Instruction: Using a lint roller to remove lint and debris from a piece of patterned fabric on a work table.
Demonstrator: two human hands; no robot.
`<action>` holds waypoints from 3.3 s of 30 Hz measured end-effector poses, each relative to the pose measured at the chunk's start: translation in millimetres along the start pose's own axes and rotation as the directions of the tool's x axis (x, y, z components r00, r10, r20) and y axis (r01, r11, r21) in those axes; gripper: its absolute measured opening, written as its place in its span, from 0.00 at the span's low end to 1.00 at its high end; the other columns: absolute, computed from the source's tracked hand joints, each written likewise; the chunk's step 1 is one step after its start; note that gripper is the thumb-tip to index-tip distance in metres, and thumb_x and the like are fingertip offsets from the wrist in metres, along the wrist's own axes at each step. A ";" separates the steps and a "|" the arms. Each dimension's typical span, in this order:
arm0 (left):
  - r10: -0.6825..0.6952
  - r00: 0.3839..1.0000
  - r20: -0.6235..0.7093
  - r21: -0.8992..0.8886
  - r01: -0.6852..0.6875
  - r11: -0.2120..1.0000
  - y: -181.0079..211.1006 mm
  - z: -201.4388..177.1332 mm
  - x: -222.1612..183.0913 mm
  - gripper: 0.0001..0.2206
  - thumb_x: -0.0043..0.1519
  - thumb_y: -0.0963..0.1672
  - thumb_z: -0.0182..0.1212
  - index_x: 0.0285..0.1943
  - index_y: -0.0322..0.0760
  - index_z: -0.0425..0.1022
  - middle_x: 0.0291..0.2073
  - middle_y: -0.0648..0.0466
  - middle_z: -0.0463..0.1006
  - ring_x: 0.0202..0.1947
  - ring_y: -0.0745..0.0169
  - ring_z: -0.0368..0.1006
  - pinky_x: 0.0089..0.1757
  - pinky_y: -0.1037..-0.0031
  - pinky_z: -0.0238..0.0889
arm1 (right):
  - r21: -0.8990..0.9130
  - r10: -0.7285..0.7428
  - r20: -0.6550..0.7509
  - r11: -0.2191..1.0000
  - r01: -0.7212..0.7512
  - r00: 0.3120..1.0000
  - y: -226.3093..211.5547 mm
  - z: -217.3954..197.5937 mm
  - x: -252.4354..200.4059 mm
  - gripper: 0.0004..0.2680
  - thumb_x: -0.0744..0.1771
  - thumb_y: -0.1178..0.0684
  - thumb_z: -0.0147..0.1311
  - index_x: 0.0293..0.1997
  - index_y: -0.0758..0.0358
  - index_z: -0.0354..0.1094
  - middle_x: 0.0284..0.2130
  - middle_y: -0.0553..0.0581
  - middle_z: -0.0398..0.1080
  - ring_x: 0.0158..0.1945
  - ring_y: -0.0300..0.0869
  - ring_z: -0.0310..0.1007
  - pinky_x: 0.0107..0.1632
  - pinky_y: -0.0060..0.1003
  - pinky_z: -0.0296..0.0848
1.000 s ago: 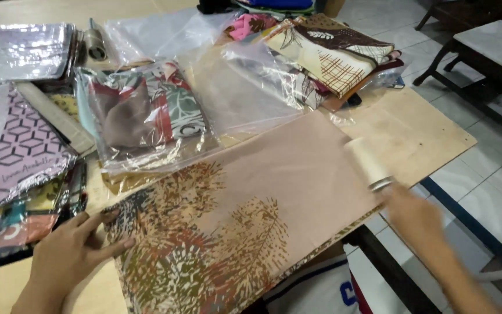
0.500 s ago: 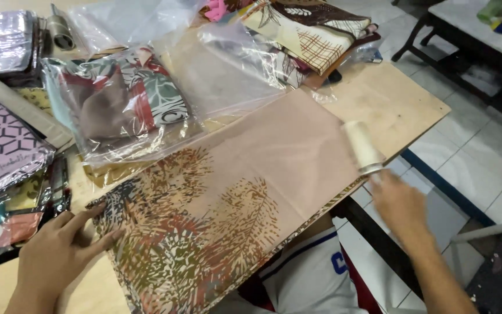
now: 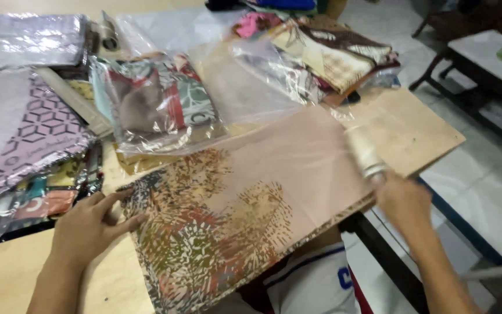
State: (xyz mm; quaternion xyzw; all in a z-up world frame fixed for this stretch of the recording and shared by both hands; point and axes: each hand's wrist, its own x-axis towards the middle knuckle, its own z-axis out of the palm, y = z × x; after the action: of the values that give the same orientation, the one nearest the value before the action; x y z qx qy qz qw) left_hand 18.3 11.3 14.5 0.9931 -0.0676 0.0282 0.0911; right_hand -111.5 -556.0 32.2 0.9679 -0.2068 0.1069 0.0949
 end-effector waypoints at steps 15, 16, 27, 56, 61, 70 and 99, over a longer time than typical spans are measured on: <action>0.046 0.999 0.025 0.036 -0.047 0.998 -15.4 12.0 1.1 0.29 0.48 0.67 0.58 0.61 0.79 0.71 0.36 0.62 0.78 0.46 0.63 0.78 0.50 0.72 0.73 | 0.251 -0.293 0.075 0.931 0.266 0.953 -79.9 22.2 26.3 0.13 0.68 0.40 0.50 0.52 0.52 0.74 0.43 0.60 0.79 0.49 0.57 0.81 0.52 0.54 0.78; 0.039 0.999 0.024 0.037 -0.040 0.999 -16.4 12.4 3.1 0.29 0.48 0.67 0.58 0.61 0.79 0.71 0.36 0.62 0.78 0.46 0.63 0.78 0.50 0.72 0.73 | 0.253 -0.300 0.074 0.928 0.273 0.951 -67.4 40.9 51.7 0.13 0.68 0.40 0.50 0.52 0.52 0.74 0.43 0.60 0.79 0.49 0.57 0.81 0.52 0.54 0.78; 0.055 0.998 -0.011 -0.041 -0.055 0.998 -11.9 6.9 -0.6 0.30 0.47 0.68 0.59 0.59 0.77 0.73 0.36 0.61 0.78 0.46 0.61 0.78 0.49 0.71 0.73 | 0.257 -0.125 0.211 0.964 0.068 0.970 -118.4 -24.4 58.8 0.18 0.70 0.37 0.40 0.57 0.54 0.72 0.48 0.65 0.79 0.55 0.61 0.77 0.59 0.59 0.72; 0.149 0.978 -0.144 -0.123 -0.167 0.978 -7.7 2.3 2.7 0.37 0.46 0.67 0.61 0.60 0.55 0.79 0.26 0.58 0.78 0.28 0.60 0.75 0.33 0.67 0.67 | 0.303 -0.095 0.211 0.953 0.027 0.973 -176.5 -28.2 19.9 0.16 0.74 0.42 0.37 0.45 0.66 0.68 0.31 0.61 0.72 0.32 0.50 0.72 0.38 0.47 0.71; 0.148 0.976 -0.160 -0.142 -0.171 0.975 -6.2 0.7 -3.6 0.35 0.46 0.67 0.60 0.59 0.57 0.80 0.22 0.59 0.75 0.27 0.62 0.72 0.34 0.68 0.65 | 0.251 -0.562 0.175 0.819 0.515 0.809 -226.5 -16.6 -22.3 0.17 0.72 0.43 0.38 0.65 0.62 0.56 0.21 0.49 0.70 0.15 0.35 0.64 0.18 0.29 0.67; 0.145 0.980 -0.133 -0.121 -0.162 0.979 -11.6 10.2 1.1 0.38 0.43 0.69 0.59 0.59 0.57 0.79 0.31 0.57 0.80 0.29 0.59 0.75 0.34 0.66 0.66 | 0.205 0.078 0.001 0.976 -0.077 0.997 -82.1 25.0 69.9 0.16 0.73 0.48 0.43 0.47 0.74 0.75 0.41 0.74 0.78 0.40 0.68 0.78 0.44 0.59 0.73; 0.058 0.994 -0.094 -0.068 -0.065 0.996 -10.1 8.0 -3.0 0.35 0.45 0.66 0.59 0.59 0.56 0.80 0.23 0.58 0.79 0.24 0.66 0.72 0.30 0.75 0.65 | 0.185 -0.205 0.249 0.969 0.162 0.946 -41.2 -10.6 -35.4 0.10 0.68 0.39 0.47 0.45 0.47 0.72 0.28 0.46 0.79 0.26 0.39 0.77 0.30 0.34 0.73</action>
State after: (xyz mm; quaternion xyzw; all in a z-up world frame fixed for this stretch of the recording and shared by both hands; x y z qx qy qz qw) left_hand 17.0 20.1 4.7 0.9844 -0.0949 0.0744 0.1283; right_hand -127.5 -503.2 27.9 0.9930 -0.1171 -0.0170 -0.0032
